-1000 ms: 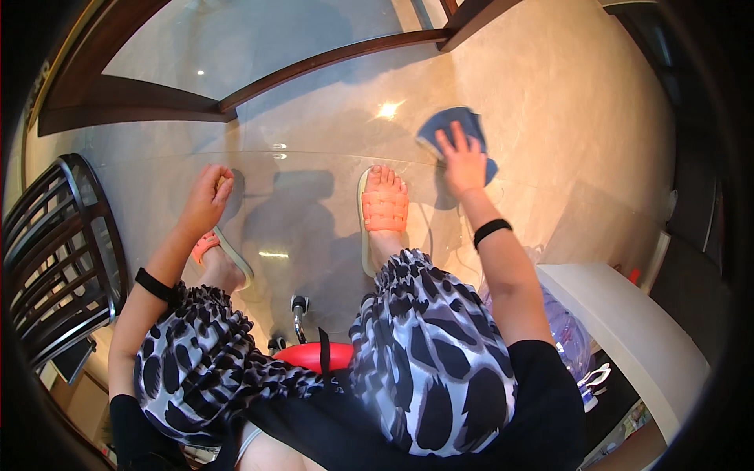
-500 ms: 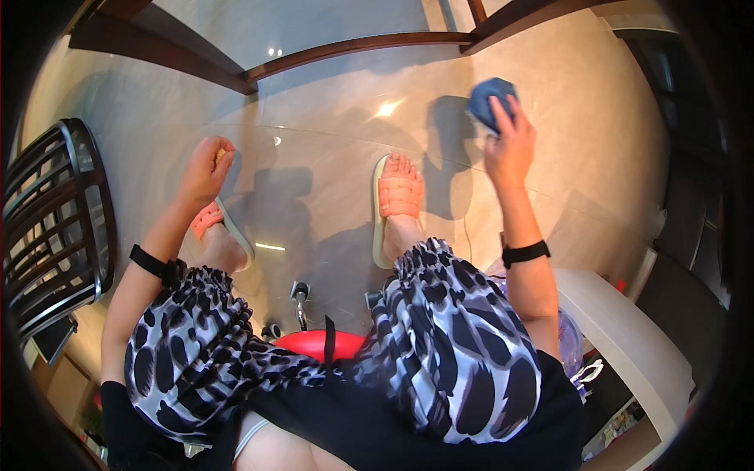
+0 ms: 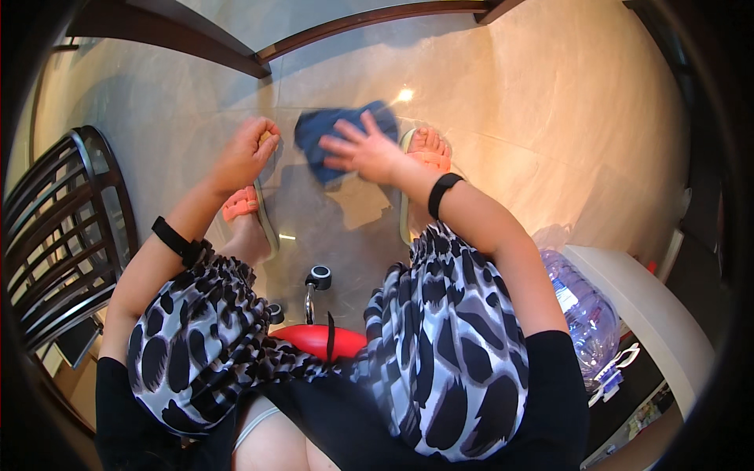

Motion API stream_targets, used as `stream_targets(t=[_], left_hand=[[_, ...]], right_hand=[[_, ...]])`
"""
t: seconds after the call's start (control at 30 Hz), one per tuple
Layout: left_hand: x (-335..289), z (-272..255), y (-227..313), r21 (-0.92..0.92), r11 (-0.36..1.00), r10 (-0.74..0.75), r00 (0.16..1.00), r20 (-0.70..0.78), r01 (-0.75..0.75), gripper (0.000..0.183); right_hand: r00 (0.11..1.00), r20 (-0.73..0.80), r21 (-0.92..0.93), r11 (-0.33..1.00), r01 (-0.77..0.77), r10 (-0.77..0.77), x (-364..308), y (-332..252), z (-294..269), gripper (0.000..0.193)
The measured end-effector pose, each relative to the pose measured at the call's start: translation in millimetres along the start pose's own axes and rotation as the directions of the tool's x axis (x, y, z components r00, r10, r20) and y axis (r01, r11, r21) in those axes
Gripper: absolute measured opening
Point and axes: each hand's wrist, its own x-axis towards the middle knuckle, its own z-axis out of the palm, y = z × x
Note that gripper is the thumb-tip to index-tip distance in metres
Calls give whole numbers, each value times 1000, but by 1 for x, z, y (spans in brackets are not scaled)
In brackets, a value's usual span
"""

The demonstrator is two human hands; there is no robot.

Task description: The person wipes the floor with a cloth, moving a chair and a bin to reach different areas.

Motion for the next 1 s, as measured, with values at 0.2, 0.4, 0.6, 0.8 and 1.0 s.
stream_targets(t=[0.2, 0.4, 0.6, 0.8, 1.0], left_hand=[[1, 6, -9, 39, 996, 78, 995, 62, -80, 11], [8, 31, -15, -92, 994, 71, 995, 69, -64, 9], [1, 23, -37, -184, 981, -56, 997, 55, 66, 6], [8, 30, -41, -101, 992, 82, 996, 40, -78, 5], [-1, 19, -21, -208, 968, -121, 986, 115, 142, 3]], right_hand=[[651, -75, 49, 655, -754, 755, -59, 87, 11, 57], [266, -166, 260, 302, -917, 950, -144, 126, -1, 55], [752, -458, 271, 880, -390, 474, -46, 15, -55, 39], [917, 247, 227, 939, 259, -312, -44, -55, 9, 25], [996, -5, 258, 962, -85, 90, -73, -5, 4, 12]])
